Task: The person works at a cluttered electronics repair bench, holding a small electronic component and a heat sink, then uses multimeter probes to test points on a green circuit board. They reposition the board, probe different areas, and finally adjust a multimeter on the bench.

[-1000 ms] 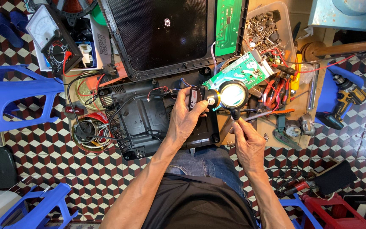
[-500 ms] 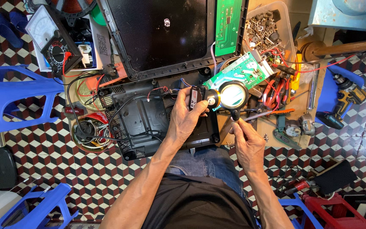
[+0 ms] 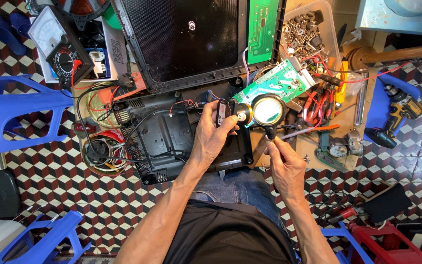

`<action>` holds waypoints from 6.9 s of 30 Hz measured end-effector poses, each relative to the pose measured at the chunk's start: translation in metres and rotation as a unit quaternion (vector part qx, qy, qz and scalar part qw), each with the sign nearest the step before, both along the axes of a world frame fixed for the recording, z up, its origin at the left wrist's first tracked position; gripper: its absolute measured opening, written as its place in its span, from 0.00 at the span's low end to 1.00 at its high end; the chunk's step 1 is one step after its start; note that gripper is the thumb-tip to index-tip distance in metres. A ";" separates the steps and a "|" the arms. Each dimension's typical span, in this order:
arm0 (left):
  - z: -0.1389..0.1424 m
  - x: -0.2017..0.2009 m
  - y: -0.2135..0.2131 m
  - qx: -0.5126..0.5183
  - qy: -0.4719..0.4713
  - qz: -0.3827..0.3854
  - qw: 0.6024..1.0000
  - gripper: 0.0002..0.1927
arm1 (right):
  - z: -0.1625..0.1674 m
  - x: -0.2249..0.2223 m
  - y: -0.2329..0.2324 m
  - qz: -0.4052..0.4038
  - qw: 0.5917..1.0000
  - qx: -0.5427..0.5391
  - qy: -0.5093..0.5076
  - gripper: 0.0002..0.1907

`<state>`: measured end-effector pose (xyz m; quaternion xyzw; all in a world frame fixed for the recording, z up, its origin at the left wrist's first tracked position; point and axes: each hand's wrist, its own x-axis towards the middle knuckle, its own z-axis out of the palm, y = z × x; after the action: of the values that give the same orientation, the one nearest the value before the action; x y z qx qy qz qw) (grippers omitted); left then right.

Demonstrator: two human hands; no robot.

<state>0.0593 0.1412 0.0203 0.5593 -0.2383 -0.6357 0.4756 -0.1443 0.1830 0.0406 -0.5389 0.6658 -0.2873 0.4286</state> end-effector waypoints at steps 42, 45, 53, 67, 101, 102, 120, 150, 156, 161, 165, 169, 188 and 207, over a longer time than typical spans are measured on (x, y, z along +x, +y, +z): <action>0.003 -0.006 -0.006 -0.018 0.001 -0.010 1.000 0.31 | 0.002 0.001 -0.003 -0.033 0.999 0.034 -0.022 0.12; 0.002 -0.006 -0.005 -0.013 0.000 -0.010 1.000 0.31 | 0.000 0.000 -0.002 -0.035 0.998 0.037 -0.024 0.11; 0.004 0.004 -0.009 0.023 -0.006 0.035 0.999 0.32 | -0.003 -0.022 0.008 -0.143 0.984 0.061 -0.084 0.11; 0.029 0.025 0.025 -0.034 -0.167 0.047 0.984 0.28 | 0.022 -0.133 0.058 -0.336 0.934 0.008 -0.117 0.20; 0.044 -0.106 0.105 0.100 0.041 0.381 0.918 0.19 | -0.072 -0.313 -0.134 -0.108 0.993 -0.025 0.036 0.16; 0.039 -0.104 0.107 0.100 0.050 0.392 0.913 0.19 | -0.073 -0.313 -0.132 -0.087 0.995 -0.034 0.019 0.16; -0.038 -0.070 0.142 0.110 0.032 0.499 0.859 0.09 | -0.112 -0.315 -0.089 -0.121 0.972 0.049 -0.193 0.15; -0.040 0.056 0.088 0.183 -0.021 0.338 0.923 0.22 | 0.031 -0.246 -0.075 -0.148 0.984 -0.099 0.022 0.19; -0.044 0.043 0.086 0.160 -0.107 0.348 0.917 0.27 | -0.014 -0.249 -0.079 -0.225 0.970 0.073 -0.060 0.18; -0.042 0.043 0.093 0.229 -0.180 0.273 0.917 0.29 | -0.058 -0.232 -0.092 -0.214 0.966 0.143 -0.001 0.17; -0.038 0.042 0.113 0.204 -0.241 0.240 0.918 0.31 | -0.062 -0.232 -0.109 -0.203 0.970 0.116 0.062 0.15; -0.039 0.031 0.143 0.201 -0.254 0.268 0.907 0.29 | -0.056 -0.233 -0.098 -0.145 0.941 -0.188 0.239 0.18; -0.033 -0.212 0.031 -0.084 -0.453 -0.174 0.870 0.25 | -0.024 -0.221 -0.105 -0.006 0.995 0.083 -0.047 0.22; -0.053 -0.236 -0.011 -0.154 -0.572 -0.228 0.773 0.09 | 0.084 -0.255 -0.112 -0.077 0.907 0.153 -0.385 0.18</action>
<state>-0.1763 0.1301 -0.0328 0.6680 -0.6818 -0.2434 0.1723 -0.3990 0.0710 0.1250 -0.2611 0.5248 -0.3990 0.7051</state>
